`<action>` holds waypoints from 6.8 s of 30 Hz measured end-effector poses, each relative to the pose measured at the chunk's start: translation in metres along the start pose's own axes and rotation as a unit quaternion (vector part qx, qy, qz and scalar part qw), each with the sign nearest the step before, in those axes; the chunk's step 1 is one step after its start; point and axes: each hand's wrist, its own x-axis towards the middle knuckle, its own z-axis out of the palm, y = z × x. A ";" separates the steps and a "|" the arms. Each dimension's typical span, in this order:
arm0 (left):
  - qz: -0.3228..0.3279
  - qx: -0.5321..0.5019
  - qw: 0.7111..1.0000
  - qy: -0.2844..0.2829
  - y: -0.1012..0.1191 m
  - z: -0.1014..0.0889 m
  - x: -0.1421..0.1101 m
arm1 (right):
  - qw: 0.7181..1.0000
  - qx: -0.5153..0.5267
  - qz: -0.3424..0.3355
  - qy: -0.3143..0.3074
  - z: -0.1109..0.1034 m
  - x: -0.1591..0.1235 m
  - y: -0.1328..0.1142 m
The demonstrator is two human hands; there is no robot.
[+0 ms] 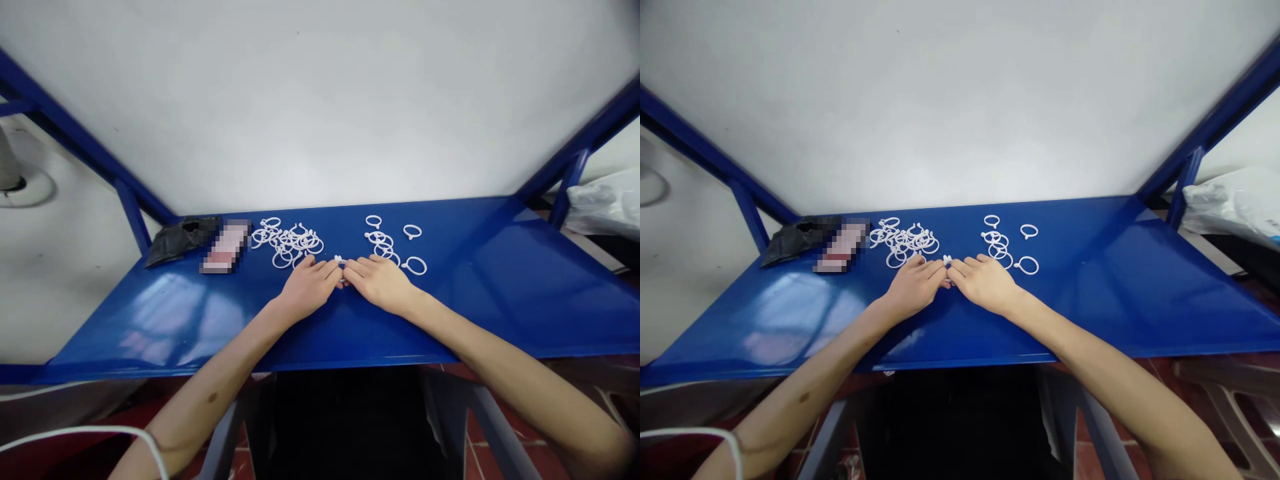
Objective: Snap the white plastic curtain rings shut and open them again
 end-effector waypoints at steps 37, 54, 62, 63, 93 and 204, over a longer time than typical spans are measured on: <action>-0.202 -0.054 0.968 0.136 -0.071 -0.001 -0.016 | 0.958 0.122 0.252 -0.056 -0.014 -0.032 0.087; -0.183 -0.116 0.972 0.088 -0.052 -0.002 -0.010 | 0.944 0.130 0.241 -0.183 -0.023 -0.035 0.075; -0.174 -0.124 0.974 0.078 -0.049 -0.002 -0.009 | 0.953 0.098 0.248 -0.146 -0.012 -0.030 0.077; -0.170 -0.124 0.974 0.080 -0.050 -0.002 -0.009 | 0.952 0.098 0.239 -0.161 -0.010 -0.030 0.077; -0.082 0.035 0.996 0.025 0.015 0.012 0.009 | 0.995 -0.014 0.099 -0.025 0.001 0.006 -0.015; -0.029 -0.143 0.989 -0.017 -0.007 0.002 -0.002 | 0.927 0.194 0.278 -0.161 -0.007 -0.028 0.077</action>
